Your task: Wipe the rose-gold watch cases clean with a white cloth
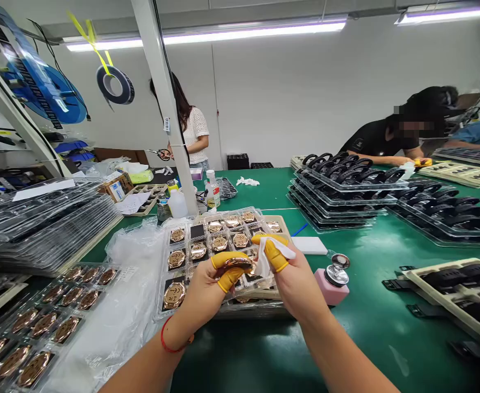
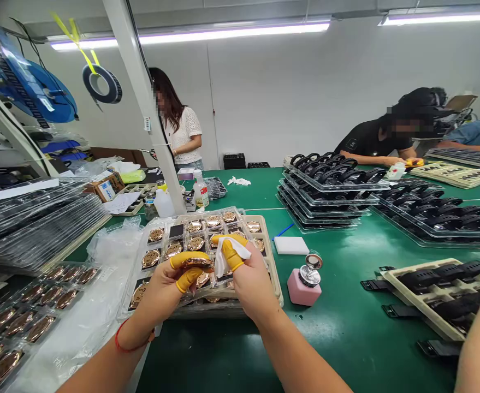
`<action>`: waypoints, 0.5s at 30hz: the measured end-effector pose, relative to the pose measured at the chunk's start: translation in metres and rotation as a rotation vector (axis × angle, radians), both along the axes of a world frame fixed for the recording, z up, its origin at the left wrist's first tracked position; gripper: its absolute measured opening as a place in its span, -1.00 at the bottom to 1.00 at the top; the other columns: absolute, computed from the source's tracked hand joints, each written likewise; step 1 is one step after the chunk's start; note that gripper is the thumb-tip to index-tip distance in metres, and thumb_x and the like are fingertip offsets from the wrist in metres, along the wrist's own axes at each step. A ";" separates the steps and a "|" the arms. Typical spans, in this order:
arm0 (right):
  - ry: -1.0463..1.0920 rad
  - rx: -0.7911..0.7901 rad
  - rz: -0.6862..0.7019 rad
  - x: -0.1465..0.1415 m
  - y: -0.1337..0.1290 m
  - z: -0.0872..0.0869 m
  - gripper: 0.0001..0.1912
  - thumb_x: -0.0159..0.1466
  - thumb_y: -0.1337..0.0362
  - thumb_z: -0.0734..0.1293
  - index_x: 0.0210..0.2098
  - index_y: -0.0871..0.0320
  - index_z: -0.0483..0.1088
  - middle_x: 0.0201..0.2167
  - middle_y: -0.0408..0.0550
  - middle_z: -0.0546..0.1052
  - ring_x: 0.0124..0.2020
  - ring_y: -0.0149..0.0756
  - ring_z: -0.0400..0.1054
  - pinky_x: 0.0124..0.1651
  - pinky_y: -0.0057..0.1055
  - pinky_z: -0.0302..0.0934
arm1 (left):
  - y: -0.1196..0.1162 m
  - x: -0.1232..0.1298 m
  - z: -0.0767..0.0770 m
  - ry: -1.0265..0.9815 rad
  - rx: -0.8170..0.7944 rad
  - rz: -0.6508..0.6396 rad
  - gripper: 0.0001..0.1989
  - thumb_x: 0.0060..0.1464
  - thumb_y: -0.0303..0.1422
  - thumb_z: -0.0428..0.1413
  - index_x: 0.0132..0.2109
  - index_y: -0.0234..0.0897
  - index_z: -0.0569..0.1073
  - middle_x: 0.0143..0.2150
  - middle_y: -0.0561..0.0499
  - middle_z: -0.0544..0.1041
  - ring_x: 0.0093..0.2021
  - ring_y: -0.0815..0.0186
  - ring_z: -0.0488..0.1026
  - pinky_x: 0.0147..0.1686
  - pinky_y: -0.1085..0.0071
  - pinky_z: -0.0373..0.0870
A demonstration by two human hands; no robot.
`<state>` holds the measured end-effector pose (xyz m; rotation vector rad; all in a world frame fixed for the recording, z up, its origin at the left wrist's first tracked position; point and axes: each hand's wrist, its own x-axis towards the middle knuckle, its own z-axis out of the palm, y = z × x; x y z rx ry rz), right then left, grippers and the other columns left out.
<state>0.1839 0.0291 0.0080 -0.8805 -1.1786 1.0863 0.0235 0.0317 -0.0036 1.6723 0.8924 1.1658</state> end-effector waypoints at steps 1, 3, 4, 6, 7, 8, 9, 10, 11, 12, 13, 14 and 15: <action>-0.053 0.073 -0.003 0.001 -0.001 0.001 -0.74 0.25 0.11 0.32 -0.12 0.04 0.51 -0.20 -0.03 0.54 -0.13 -0.19 0.37 -0.08 -0.29 0.26 | -0.001 0.000 0.003 0.036 0.027 0.010 -0.61 0.10 -0.06 0.13 -0.15 -0.31 0.55 -0.30 -0.06 0.58 -0.47 0.36 0.40 -0.49 0.49 0.39; -0.250 0.265 0.019 0.000 -0.005 0.002 -0.78 0.27 0.21 0.30 -0.13 -0.03 0.52 -0.19 -0.05 0.51 -0.12 -0.20 0.34 -0.05 -0.25 0.22 | -0.005 -0.001 0.009 0.124 0.097 0.003 -0.70 0.14 -0.16 0.12 -0.14 -0.29 0.55 -0.29 -0.03 0.58 -0.41 0.34 0.42 -0.39 0.47 0.40; -0.371 0.362 0.008 -0.003 -0.007 0.002 -0.77 0.25 0.28 0.31 -0.13 -0.04 0.52 -0.20 -0.05 0.49 -0.13 -0.19 0.32 -0.06 -0.23 0.21 | -0.007 -0.002 0.011 0.166 0.130 0.001 -0.74 0.16 -0.21 0.11 -0.14 -0.28 0.55 -0.29 -0.01 0.58 -0.39 0.34 0.43 -0.36 0.46 0.40; -0.563 0.515 -0.078 -0.010 -0.010 -0.002 -0.70 0.22 0.39 0.30 -0.12 -0.03 0.52 -0.25 -0.03 0.48 -0.18 -0.17 0.28 -0.11 -0.19 0.19 | -0.011 -0.002 0.012 0.235 0.185 0.017 -0.81 0.18 -0.30 0.08 -0.17 -0.28 0.54 -0.30 0.02 0.57 -0.38 0.35 0.44 -0.34 0.47 0.38; -0.605 0.562 -0.137 -0.014 -0.011 -0.005 -0.69 0.21 0.41 0.29 -0.12 -0.01 0.52 -0.28 -0.02 0.47 -0.20 -0.17 0.27 -0.14 -0.19 0.18 | -0.013 -0.003 0.011 0.267 0.220 0.042 -0.83 0.18 -0.34 0.06 -0.20 -0.28 0.53 -0.32 0.03 0.57 -0.39 0.35 0.43 -0.35 0.47 0.37; -0.608 0.591 -0.194 -0.017 -0.010 -0.009 -0.70 0.20 0.42 0.27 -0.15 0.02 0.52 -0.32 -0.01 0.46 -0.23 -0.17 0.27 -0.17 -0.19 0.17 | -0.014 -0.003 0.008 0.305 0.267 0.072 -0.84 0.17 -0.38 0.04 -0.23 -0.28 0.52 -0.35 0.03 0.57 -0.40 0.35 0.43 -0.38 0.48 0.36; -0.584 0.603 -0.244 -0.020 -0.009 -0.013 -0.74 0.20 0.42 0.27 -0.19 0.06 0.52 -0.35 -0.01 0.46 -0.26 -0.17 0.27 -0.20 -0.20 0.17 | -0.014 -0.002 0.005 0.351 0.328 0.104 -0.83 0.16 -0.42 0.02 -0.27 -0.29 0.51 -0.38 0.03 0.56 -0.43 0.35 0.42 -0.40 0.48 0.34; -0.547 0.595 -0.283 -0.021 -0.008 -0.017 -0.77 0.20 0.41 0.26 -0.24 0.08 0.52 -0.37 -0.01 0.45 -0.27 -0.17 0.27 -0.20 -0.20 0.16 | -0.014 -0.002 0.000 0.407 0.399 0.139 -0.82 0.16 -0.44 0.00 -0.30 -0.29 0.50 -0.41 0.03 0.54 -0.45 0.34 0.42 -0.43 0.48 0.33; -0.507 0.568 -0.308 -0.022 -0.006 -0.020 -0.80 0.20 0.40 0.26 -0.28 0.10 0.51 -0.37 -0.01 0.45 -0.27 -0.17 0.27 -0.20 -0.20 0.17 | -0.013 -0.002 -0.004 0.469 0.478 0.177 -0.81 0.15 -0.47 -0.02 -0.33 -0.30 0.49 -0.43 0.01 0.54 -0.46 0.33 0.42 -0.45 0.47 0.32; -0.470 0.526 -0.318 -0.021 -0.004 -0.022 -0.81 0.20 0.40 0.25 -0.30 0.10 0.50 -0.37 -0.01 0.45 -0.27 -0.17 0.28 -0.19 -0.20 0.17 | -0.012 -0.001 -0.007 0.532 0.565 0.215 -0.79 0.14 -0.48 -0.04 -0.35 -0.30 0.48 -0.44 -0.01 0.54 -0.45 0.31 0.43 -0.45 0.45 0.32; -0.447 0.475 -0.311 -0.021 -0.001 -0.023 -0.80 0.19 0.41 0.24 -0.30 0.10 0.49 -0.36 -0.01 0.47 -0.26 -0.17 0.29 -0.17 -0.20 0.18 | -0.010 -0.001 -0.010 0.589 0.653 0.251 -0.76 0.14 -0.50 -0.07 -0.36 -0.30 0.48 -0.43 -0.04 0.54 -0.44 0.28 0.45 -0.44 0.43 0.34; -0.437 0.418 -0.290 -0.020 0.001 -0.023 -0.78 0.18 0.43 0.22 -0.29 0.10 0.48 -0.34 -0.01 0.48 -0.24 -0.17 0.30 -0.15 -0.20 0.18 | -0.009 0.000 -0.013 0.639 0.739 0.287 -0.74 0.14 -0.52 -0.09 -0.35 -0.31 0.48 -0.42 -0.06 0.55 -0.44 0.26 0.46 -0.44 0.41 0.35; -0.440 0.361 -0.259 -0.019 0.004 -0.023 -0.76 0.15 0.45 0.21 -0.29 0.11 0.47 -0.32 -0.01 0.49 -0.23 -0.16 0.30 -0.13 -0.20 0.19 | -0.007 0.001 -0.014 0.683 0.824 0.321 -0.71 0.13 -0.54 -0.11 -0.35 -0.31 0.49 -0.42 -0.08 0.55 -0.44 0.25 0.47 -0.45 0.40 0.35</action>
